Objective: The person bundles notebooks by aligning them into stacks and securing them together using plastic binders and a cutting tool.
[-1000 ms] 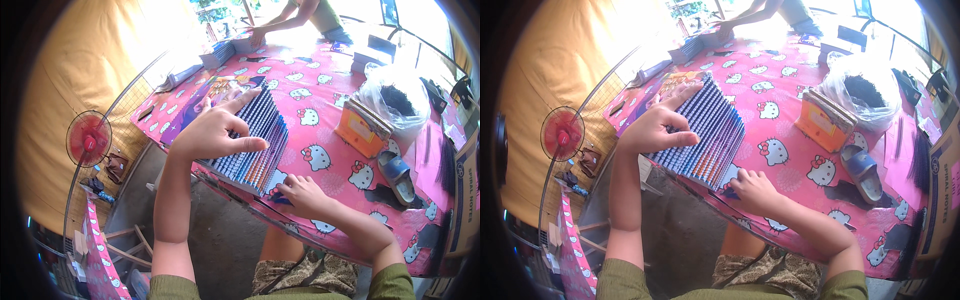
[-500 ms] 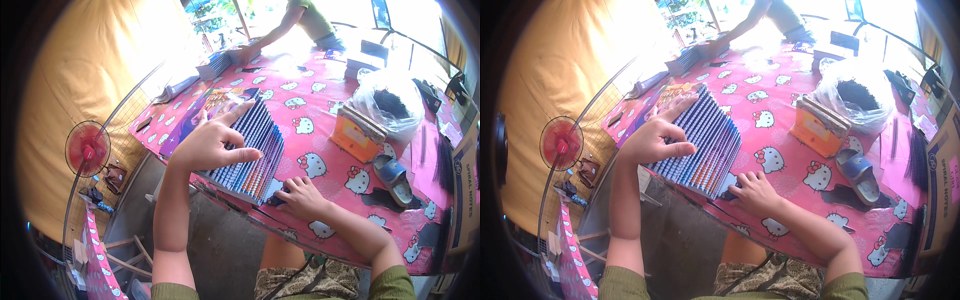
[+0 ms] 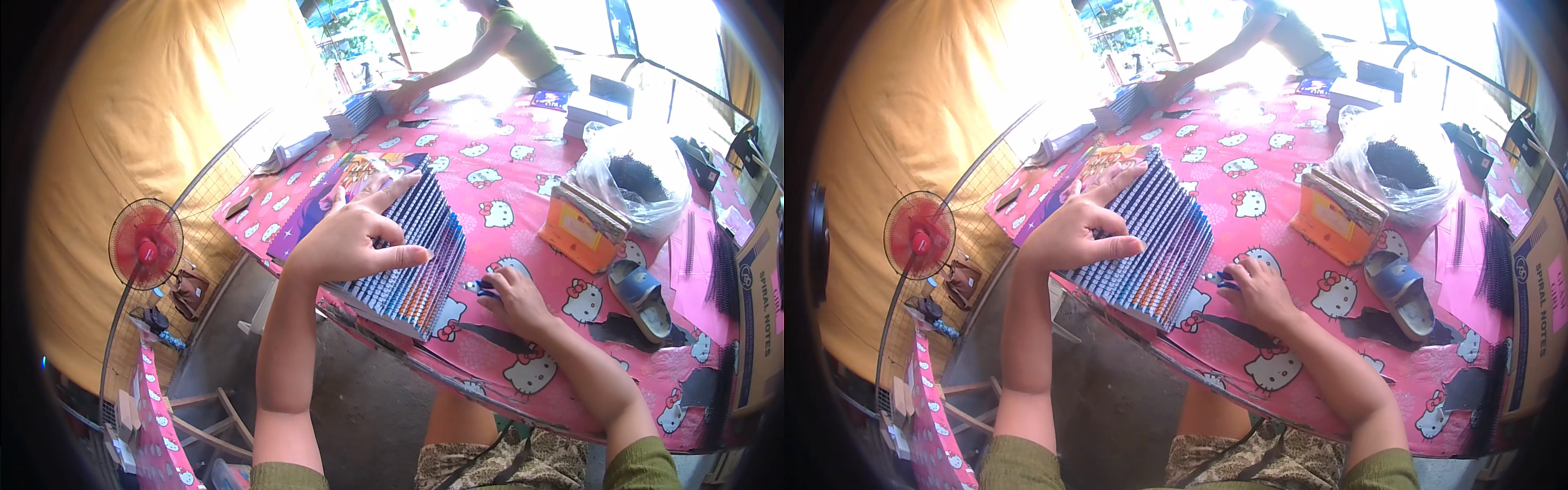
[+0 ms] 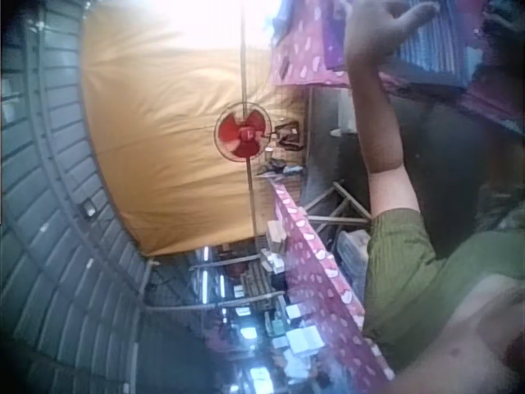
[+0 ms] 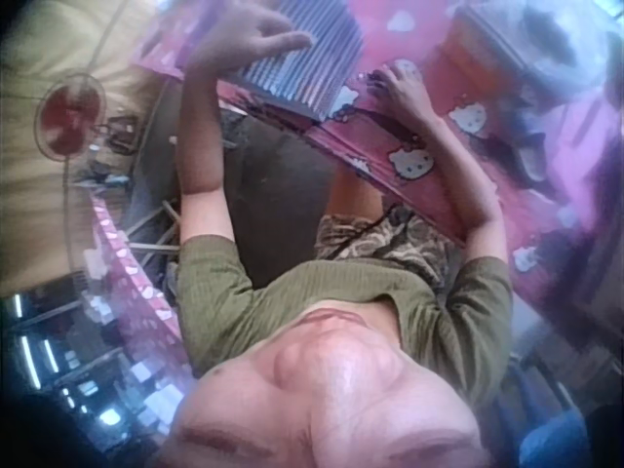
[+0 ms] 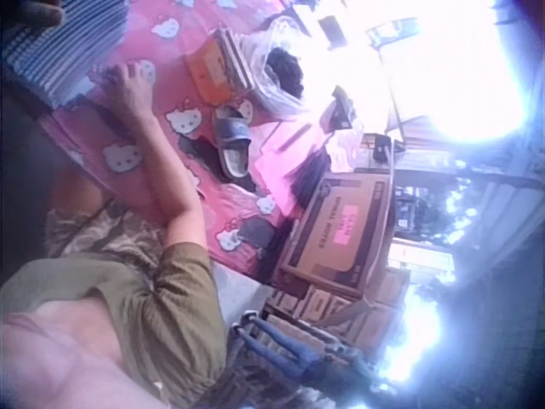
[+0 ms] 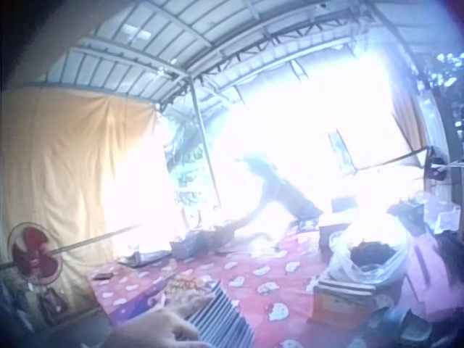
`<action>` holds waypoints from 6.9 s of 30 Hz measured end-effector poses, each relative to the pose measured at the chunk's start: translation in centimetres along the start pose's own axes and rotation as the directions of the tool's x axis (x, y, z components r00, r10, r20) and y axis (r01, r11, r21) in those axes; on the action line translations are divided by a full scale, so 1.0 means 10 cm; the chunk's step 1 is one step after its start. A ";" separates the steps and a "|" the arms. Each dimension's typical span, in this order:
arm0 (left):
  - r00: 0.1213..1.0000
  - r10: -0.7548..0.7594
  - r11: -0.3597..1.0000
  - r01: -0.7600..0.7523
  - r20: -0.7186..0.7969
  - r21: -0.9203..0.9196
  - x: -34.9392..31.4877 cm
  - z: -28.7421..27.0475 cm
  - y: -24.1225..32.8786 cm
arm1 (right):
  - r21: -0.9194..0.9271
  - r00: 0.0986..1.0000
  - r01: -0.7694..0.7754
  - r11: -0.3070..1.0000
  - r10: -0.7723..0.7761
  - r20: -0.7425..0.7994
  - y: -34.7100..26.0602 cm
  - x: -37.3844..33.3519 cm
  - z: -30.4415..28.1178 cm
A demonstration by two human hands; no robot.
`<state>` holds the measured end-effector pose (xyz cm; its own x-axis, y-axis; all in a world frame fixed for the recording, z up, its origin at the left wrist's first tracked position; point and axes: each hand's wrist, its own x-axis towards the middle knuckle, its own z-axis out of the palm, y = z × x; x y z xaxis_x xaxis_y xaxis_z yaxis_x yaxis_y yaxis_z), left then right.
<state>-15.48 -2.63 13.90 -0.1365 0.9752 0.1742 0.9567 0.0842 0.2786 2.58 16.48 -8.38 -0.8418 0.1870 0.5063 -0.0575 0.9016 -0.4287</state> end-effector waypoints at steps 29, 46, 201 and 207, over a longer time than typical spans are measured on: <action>1.000 -0.009 0.999 0.009 -0.006 0.038 0.02 0.00 0.05 | 0.601 0.941 -0.123 0.790 -0.099 0.324 -0.90 0.55 -0.36; 0.997 0.073 0.997 -0.073 -0.013 0.038 0.03 -0.01 0.08 | 0.028 0.956 0.277 0.961 -0.272 -0.113 -0.86 0.34 -0.32; 0.991 0.129 0.991 -0.127 -0.045 0.052 0.04 -0.02 0.08 | -0.083 0.951 0.296 0.952 -0.301 -0.064 -0.54 0.06 0.00; 0.992 0.114 0.993 -0.112 -0.045 0.036 0.01 -0.01 0.06 | 0.180 0.966 0.051 0.982 -0.094 0.241 -0.64 0.15 -0.23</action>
<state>-14.92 -2.45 14.23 -0.0381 0.9683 0.2467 0.9745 -0.0186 0.2235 2.87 11.88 -3.18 -0.9373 0.0017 0.3486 -0.1956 0.8252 -0.5299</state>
